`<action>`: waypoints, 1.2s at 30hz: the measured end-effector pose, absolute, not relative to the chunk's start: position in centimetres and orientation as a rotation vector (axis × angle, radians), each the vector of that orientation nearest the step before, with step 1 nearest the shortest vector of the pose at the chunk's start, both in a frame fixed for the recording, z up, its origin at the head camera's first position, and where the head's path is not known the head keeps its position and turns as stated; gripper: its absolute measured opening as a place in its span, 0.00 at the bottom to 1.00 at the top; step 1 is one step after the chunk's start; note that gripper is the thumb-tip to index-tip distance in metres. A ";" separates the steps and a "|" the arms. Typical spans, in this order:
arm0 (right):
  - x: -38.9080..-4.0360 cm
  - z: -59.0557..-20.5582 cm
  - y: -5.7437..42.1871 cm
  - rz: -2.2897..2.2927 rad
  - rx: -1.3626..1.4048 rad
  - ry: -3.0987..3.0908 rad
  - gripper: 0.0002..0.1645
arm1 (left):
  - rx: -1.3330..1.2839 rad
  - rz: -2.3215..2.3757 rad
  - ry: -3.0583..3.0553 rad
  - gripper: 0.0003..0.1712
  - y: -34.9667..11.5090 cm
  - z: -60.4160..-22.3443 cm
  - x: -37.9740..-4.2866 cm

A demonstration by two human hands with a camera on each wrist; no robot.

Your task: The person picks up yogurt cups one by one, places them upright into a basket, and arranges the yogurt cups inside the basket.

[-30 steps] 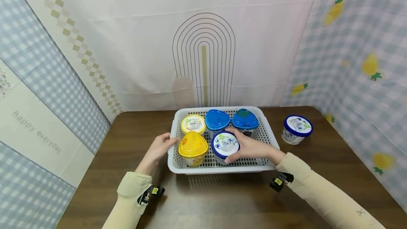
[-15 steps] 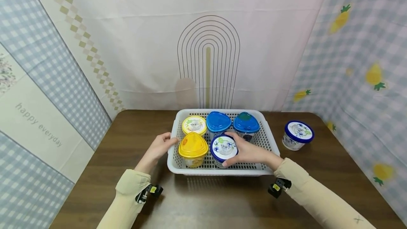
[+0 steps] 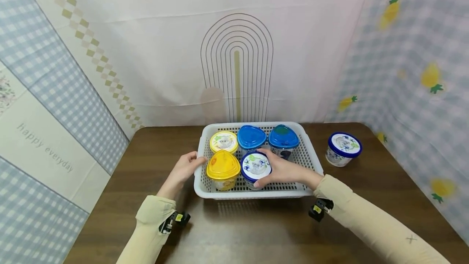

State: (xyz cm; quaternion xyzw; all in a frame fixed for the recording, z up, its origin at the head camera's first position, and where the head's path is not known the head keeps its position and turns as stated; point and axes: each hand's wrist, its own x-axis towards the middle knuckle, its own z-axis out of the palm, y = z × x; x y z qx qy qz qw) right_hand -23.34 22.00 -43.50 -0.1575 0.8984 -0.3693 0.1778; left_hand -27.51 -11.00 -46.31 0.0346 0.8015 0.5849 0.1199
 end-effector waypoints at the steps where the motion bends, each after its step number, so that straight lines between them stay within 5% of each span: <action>1: -23.5 -43.4 22.0 -1.037 -0.449 2.541 0.69 | 0.093 1.717 2.340 0.17 -11.1 -46.3 -27.5; 36: -23.6 -42.6 22.5 -0.964 -0.471 2.573 0.73 | 0.066 1.721 2.313 0.19 -11.0 -46.4 -27.5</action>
